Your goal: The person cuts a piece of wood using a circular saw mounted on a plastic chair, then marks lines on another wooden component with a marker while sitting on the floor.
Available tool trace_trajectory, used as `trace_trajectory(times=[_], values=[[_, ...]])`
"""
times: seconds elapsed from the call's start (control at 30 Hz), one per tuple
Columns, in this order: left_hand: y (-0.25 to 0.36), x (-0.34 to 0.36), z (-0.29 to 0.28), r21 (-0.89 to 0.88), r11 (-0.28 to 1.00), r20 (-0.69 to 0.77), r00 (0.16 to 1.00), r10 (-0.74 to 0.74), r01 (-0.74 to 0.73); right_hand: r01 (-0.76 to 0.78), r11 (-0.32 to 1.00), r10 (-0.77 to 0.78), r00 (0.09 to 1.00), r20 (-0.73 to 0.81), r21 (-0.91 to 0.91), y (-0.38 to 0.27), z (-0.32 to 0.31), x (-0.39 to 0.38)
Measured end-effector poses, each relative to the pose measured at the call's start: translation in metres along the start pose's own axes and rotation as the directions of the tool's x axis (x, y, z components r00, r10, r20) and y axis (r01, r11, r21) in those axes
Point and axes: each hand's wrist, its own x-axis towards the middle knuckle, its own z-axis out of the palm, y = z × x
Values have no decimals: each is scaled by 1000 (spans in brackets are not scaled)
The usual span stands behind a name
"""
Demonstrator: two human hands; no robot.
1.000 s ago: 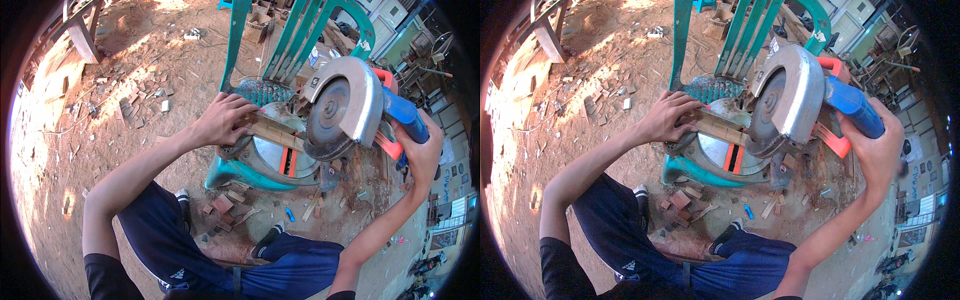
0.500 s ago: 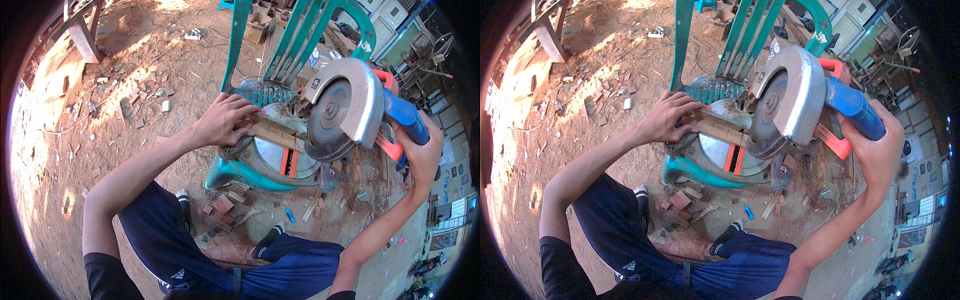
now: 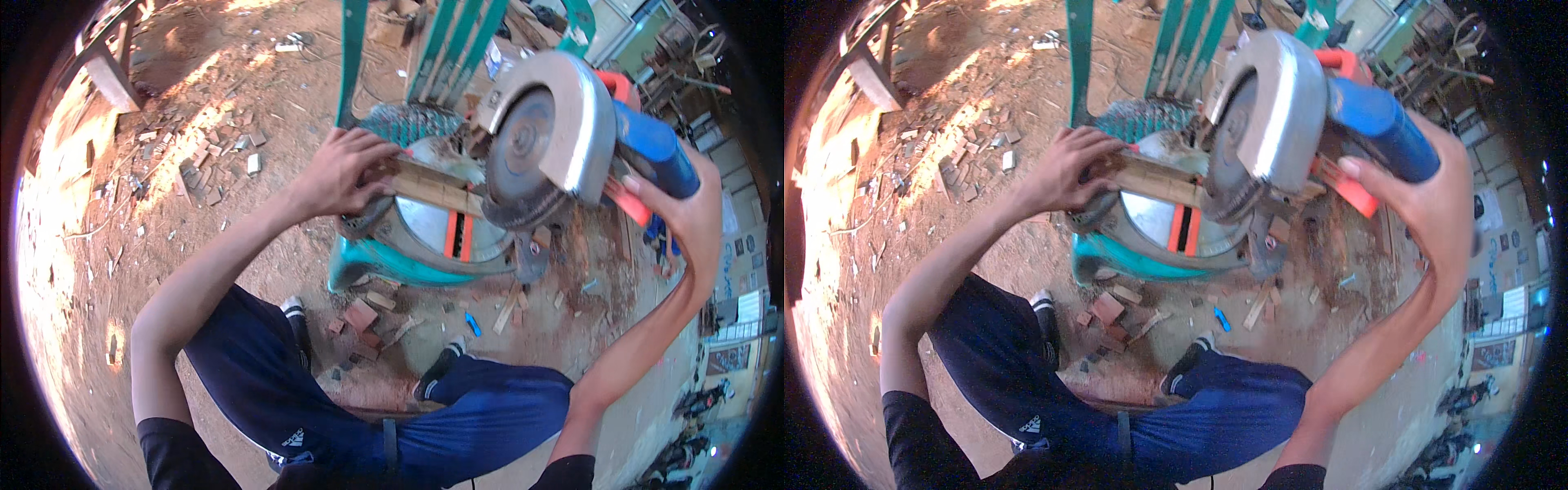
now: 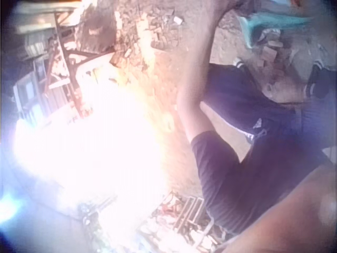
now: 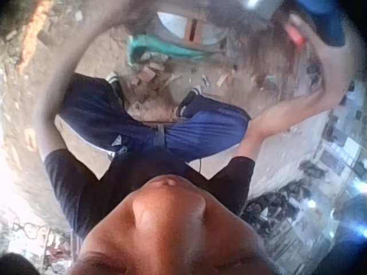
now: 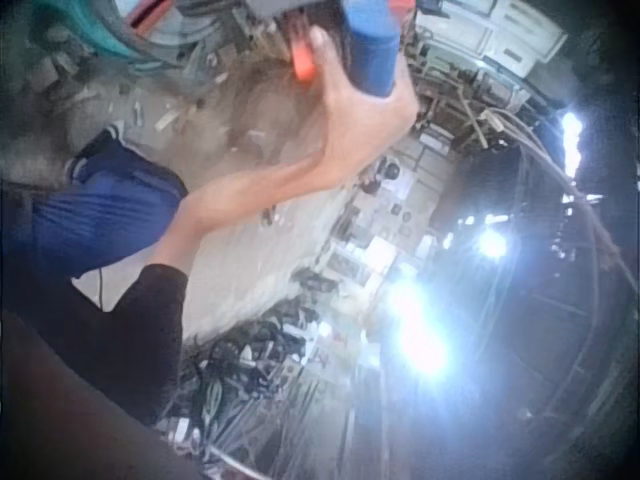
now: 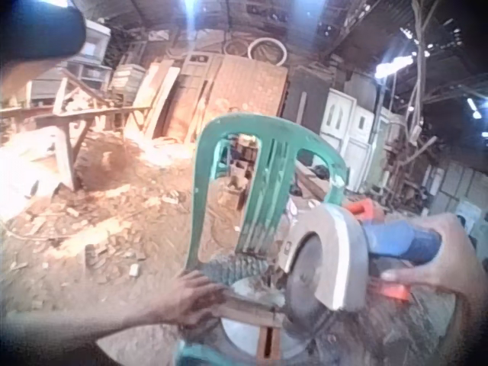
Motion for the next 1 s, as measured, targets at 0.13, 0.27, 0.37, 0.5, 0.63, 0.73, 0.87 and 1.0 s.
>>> trace_trajectory(times=[0.13,0.27,0.37,0.5,0.63,0.73,0.87,1.0], values=[[5,3,-1,14,1000,34,999,-20,19,-98,986,130,955,267,-131,-7,-21,16],[1,1,2,29,999,25,1000,18,-19,-88,937,167,963,212,-338,21,-27,15],[4,-1,-1,49,998,79,996,-36,33,-27,922,110,974,196,-386,26,-20,1],[4,-2,-3,55,998,32,999,11,-13,23,961,23,986,162,-274,3,-10,-27],[2,-2,1,67,998,56,998,-8,4,35,983,-15,994,111,-181,8,-4,-34],[-1,-4,1,70,997,51,999,-16,12,39,984,-25,996,80,-175,8,-1,-35],[1,0,2,45,999,14,1000,7,-7,-19,984,29,998,58,-176,-4,6,-58],[3,-4,0,36,999,44,999,-30,29,-25,961,22,1000,-16,-276,3,37,-92]])
